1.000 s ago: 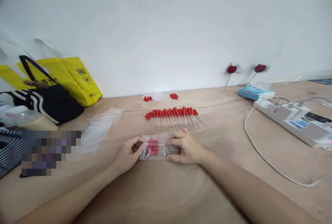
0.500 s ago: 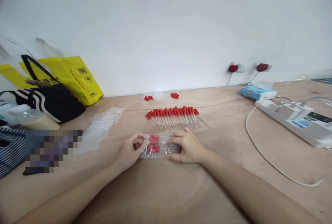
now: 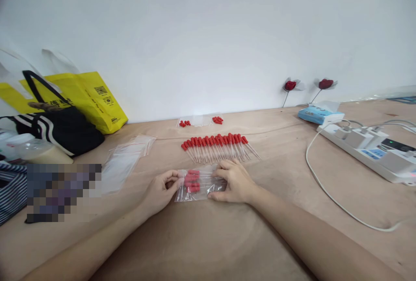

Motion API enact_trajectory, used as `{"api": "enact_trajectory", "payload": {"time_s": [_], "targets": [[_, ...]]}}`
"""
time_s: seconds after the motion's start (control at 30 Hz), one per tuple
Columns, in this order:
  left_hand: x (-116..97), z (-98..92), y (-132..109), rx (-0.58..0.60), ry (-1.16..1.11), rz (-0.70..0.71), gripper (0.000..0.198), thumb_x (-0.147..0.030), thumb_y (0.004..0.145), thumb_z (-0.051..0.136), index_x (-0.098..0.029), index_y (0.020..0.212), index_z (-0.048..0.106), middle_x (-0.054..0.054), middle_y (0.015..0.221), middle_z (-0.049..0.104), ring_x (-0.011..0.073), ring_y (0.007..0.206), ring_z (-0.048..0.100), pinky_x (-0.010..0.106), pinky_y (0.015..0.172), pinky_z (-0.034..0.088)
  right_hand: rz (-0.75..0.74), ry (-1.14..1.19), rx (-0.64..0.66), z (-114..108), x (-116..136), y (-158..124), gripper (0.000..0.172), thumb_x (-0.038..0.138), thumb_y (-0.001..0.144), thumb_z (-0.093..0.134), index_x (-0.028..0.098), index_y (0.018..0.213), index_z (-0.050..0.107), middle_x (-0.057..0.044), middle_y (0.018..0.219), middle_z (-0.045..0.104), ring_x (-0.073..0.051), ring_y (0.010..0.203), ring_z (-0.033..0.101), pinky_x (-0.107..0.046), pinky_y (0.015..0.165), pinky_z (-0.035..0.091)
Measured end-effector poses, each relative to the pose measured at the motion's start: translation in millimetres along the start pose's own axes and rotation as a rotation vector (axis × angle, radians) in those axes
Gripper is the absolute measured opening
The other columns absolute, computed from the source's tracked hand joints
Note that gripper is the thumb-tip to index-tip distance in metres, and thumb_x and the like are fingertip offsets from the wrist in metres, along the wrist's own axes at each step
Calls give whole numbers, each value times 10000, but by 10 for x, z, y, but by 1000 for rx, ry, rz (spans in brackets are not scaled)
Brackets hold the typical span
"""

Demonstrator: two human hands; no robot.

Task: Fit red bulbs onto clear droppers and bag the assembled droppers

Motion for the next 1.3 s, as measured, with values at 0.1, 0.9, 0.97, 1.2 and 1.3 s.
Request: {"api": "enact_trajectory", "payload": {"time_s": [0.1,0.9,0.97,1.2,1.3], "targets": [[-29,31,-9,26,28,29,230,-376,755,500,-184,719,622,-14,660,660,124,570,558,208,523,382,15,8,0,-1,-27,-4,444,509,615,655,192,924,628,-40,843,593,-169,749,558,-330,714,378],[-59,-82,58,361,12,-125,320,-468,658,574,-156,725,547,-45,544,480,98,504,411,200,464,304,-149,288,62,55,101,-3,382,370,668,662,165,987,611,-82,926,557,-176,827,536,-314,727,457],[-125,-90,5,420,-39,-129,308,-461,663,558,-156,647,515,-43,537,468,94,506,400,202,469,306,-162,285,66,51,111,-1,377,367,674,657,171,992,610,-81,929,561,-178,833,535,-320,734,457],[-112,-146,-89,329,4,-162,310,-479,699,508,-169,692,502,-32,582,500,110,540,454,214,495,342,-172,278,91,57,131,5,372,361,691,644,156,999,607,-93,942,566,-185,850,538,-329,753,456],[-175,-58,-97,315,70,-134,406,-509,632,584,-170,846,522,-19,669,561,128,589,499,215,501,354,-175,283,102,77,140,6,370,360,707,632,153,1012,602,-94,942,570,-184,850,540,-329,754,457]]}}
Point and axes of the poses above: each hand's wrist, its own y-axis towards the middle knuckle, its own z-axis out of the palm, x = y × z, the point moved 6 cm from there along y, towards the middle knuckle
